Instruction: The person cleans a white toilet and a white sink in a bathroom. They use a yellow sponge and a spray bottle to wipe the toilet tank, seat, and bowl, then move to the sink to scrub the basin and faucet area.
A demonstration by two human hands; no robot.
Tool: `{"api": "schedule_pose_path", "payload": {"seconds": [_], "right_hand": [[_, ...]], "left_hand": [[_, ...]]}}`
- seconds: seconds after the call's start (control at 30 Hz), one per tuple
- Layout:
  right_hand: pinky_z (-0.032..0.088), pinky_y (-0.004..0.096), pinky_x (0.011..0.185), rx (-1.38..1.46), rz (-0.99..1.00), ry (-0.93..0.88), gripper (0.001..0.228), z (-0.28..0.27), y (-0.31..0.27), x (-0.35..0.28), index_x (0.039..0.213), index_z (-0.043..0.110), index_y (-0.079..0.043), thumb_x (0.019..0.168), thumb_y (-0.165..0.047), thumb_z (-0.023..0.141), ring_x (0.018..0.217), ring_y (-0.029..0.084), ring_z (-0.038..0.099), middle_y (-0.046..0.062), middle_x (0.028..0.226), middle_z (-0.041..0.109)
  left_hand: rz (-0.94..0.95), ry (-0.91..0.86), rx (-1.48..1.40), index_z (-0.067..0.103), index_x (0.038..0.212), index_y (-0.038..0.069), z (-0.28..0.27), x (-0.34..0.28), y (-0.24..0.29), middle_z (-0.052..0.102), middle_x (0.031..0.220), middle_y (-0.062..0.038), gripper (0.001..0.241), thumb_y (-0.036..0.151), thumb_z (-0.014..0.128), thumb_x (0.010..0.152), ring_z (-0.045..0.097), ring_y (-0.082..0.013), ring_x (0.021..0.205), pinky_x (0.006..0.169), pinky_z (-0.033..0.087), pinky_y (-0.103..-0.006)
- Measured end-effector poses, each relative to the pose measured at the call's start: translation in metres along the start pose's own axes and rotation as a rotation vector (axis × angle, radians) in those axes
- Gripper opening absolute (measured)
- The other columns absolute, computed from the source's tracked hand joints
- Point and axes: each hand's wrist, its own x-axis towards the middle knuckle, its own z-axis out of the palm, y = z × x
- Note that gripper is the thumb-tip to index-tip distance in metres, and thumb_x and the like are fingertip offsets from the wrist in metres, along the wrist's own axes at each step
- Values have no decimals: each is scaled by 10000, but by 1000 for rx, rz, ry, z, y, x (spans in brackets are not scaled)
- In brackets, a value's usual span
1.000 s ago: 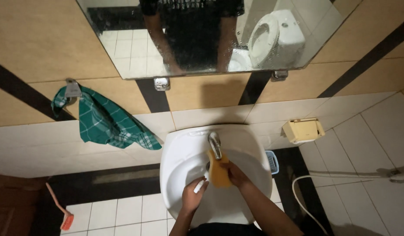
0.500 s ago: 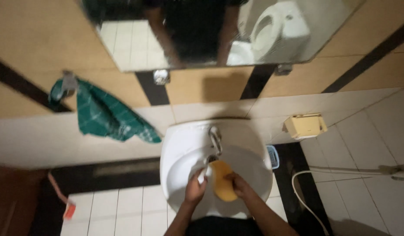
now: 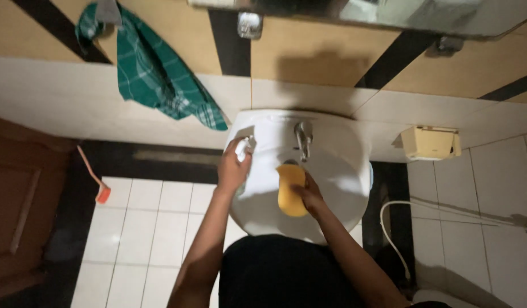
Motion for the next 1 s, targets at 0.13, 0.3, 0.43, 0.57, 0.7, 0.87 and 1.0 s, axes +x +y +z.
{"api": "schedule_pose_path", "payload": {"seconds": [0.13,0.3,0.43,0.57,0.7,0.87,1.0], "right_hand": [[476,581,1048,-536,-173,-17,892,25,-25,4,1616,274,3,871,-183,728,1323,502,518,374,1426,494],[310,578,1211,-862,-314,-173,804,48,-10,42,1630,247,-7,997,-372,582,1477,507,334,349,1590,347],[326,526,1229,-737,-201,-142,816,87,21,63,1614,253,-89,976,-452,612,1481,416,371,267,1586,377],[407,481,1189,-859,-189,-169,726,90,80,78,1577,387,-57,1002,-451,591,1439,373,455,256,1499,472],[372,455,1208,-1023,-230,-167,750,100,23,21,1575,350,24,1021,-446,538,1448,401,414,275,1479,455],[280,573,1254,-1000,-239,-294,1377,111,28,10,1640,36,6,644,-385,903,1504,550,239,375,1605,197],[271,610,1226,-1284,-93,-224,1337,94,14,0,1678,65,-105,652,-328,894,1527,552,146,359,1655,69]], "left_hand": [[-155,-89,283,658,1348,190,-20,-21,-14,759,1018,-181,418,290,655,943,728,-420,978,851,573,-558],[-266,-249,336,649,1343,99,-47,-55,2,736,1149,-254,428,253,640,944,708,-472,1054,911,550,-599],[-440,-134,340,762,1090,192,-37,-87,-46,774,872,-86,372,515,723,909,760,-327,925,790,610,-463],[-555,-159,269,762,953,220,-46,-98,-35,777,808,-20,282,456,789,801,770,-285,894,767,618,-446],[-600,-160,292,774,919,216,-48,-108,-36,768,762,-23,255,455,757,832,773,-287,844,741,623,-431],[-573,-219,221,758,992,100,-53,-120,-22,770,831,-149,330,406,723,871,758,-386,898,807,597,-514],[-560,-260,220,741,975,78,-56,-123,-9,758,815,-166,359,418,732,861,747,-404,902,822,595,-532]]}}
